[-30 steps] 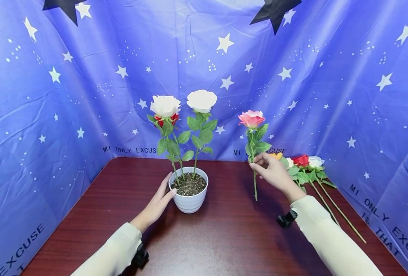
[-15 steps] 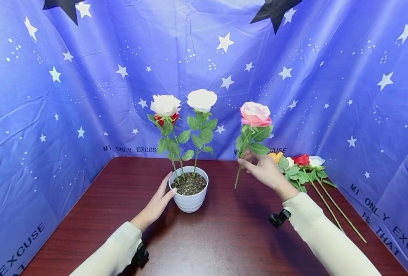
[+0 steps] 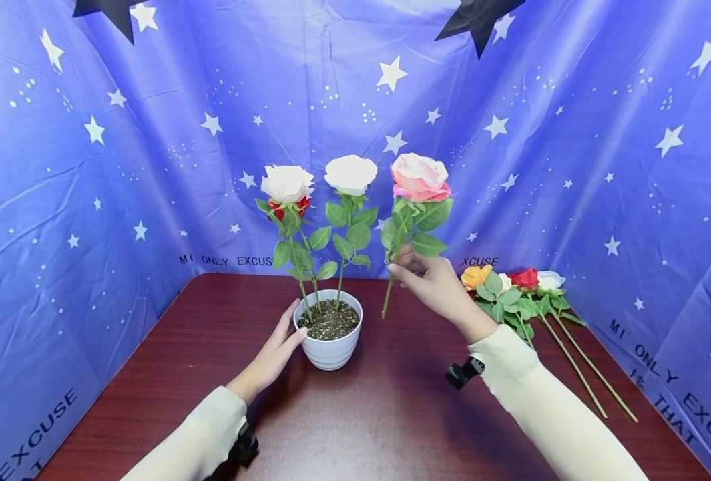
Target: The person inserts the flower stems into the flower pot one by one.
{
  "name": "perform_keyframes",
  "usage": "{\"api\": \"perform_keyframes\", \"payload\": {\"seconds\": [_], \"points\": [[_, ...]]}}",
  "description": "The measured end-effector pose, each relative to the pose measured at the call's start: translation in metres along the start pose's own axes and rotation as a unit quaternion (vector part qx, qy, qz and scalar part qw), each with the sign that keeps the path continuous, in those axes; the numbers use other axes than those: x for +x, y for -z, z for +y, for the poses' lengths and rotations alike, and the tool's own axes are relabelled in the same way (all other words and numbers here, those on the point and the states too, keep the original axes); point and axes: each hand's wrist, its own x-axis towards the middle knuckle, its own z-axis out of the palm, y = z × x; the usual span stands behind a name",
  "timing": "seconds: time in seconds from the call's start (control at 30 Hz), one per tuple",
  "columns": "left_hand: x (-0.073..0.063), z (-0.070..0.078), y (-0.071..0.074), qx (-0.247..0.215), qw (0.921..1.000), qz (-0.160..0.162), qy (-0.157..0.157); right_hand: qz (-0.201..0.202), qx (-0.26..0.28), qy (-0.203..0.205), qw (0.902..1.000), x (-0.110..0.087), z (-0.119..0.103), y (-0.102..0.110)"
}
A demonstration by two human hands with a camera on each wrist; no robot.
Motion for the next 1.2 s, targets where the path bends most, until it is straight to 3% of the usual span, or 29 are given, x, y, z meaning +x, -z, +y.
{"api": "perform_keyframes", "payload": {"seconds": [0.53, 0.67, 0.77, 1.2], "points": [[0.0, 0.0, -0.001, -0.013, 0.9999, 0.002, -0.004, -0.01, 0.088, -0.006, 0.9961, 0.012, -0.029, -0.037], [-0.001, 0.001, 0.0, -0.013, 0.9999, 0.005, -0.001, -0.013, 0.112, -0.009, 0.9936, 0.014, -0.031, -0.047], [-0.001, 0.002, 0.0, -0.012, 0.9999, 0.004, 0.001, -0.008, 0.128, 0.001, 0.9918, 0.015, -0.02, -0.056], [0.0, -0.001, -0.002, -0.013, 0.9999, 0.002, -0.003, 0.017, 0.093, 0.019, 0.9953, 0.021, -0.013, -0.088]]}}
